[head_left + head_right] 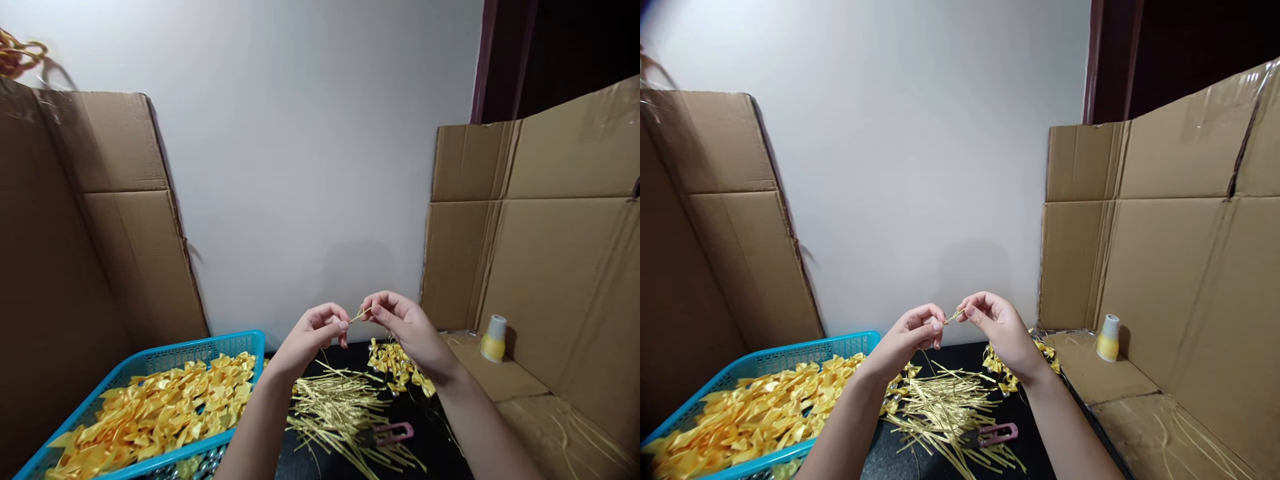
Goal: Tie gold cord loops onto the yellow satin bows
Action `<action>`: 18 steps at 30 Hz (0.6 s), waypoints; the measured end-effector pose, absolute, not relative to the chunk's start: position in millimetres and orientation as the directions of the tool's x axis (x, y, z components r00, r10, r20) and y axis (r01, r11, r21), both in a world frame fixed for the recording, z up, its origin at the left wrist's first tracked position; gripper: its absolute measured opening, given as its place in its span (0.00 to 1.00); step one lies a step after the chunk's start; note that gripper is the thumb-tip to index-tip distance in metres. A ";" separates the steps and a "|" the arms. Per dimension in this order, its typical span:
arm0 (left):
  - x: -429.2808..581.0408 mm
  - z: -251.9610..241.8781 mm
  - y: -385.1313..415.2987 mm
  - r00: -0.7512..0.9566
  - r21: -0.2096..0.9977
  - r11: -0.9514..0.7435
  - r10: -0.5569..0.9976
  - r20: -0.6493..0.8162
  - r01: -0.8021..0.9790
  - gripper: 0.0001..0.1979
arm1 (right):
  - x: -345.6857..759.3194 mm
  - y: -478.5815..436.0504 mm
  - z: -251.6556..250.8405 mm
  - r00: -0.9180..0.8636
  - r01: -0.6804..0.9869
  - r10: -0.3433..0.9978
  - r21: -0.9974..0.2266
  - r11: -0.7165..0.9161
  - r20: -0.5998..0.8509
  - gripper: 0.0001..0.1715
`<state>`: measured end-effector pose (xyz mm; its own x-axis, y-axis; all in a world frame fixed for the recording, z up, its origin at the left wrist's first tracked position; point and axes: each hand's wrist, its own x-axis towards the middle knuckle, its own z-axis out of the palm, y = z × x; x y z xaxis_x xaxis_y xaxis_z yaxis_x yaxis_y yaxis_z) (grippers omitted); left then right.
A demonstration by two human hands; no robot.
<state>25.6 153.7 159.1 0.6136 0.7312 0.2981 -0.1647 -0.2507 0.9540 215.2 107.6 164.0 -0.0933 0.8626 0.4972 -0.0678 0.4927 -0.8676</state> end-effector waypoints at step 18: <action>31.9 162.9 148.3 0.544 0.939 -0.317 0.769 0.335 -0.131 0.15 | 199.7 106.2 160.0 -0.078 -0.330 0.943 -0.901 0.282 0.324 0.19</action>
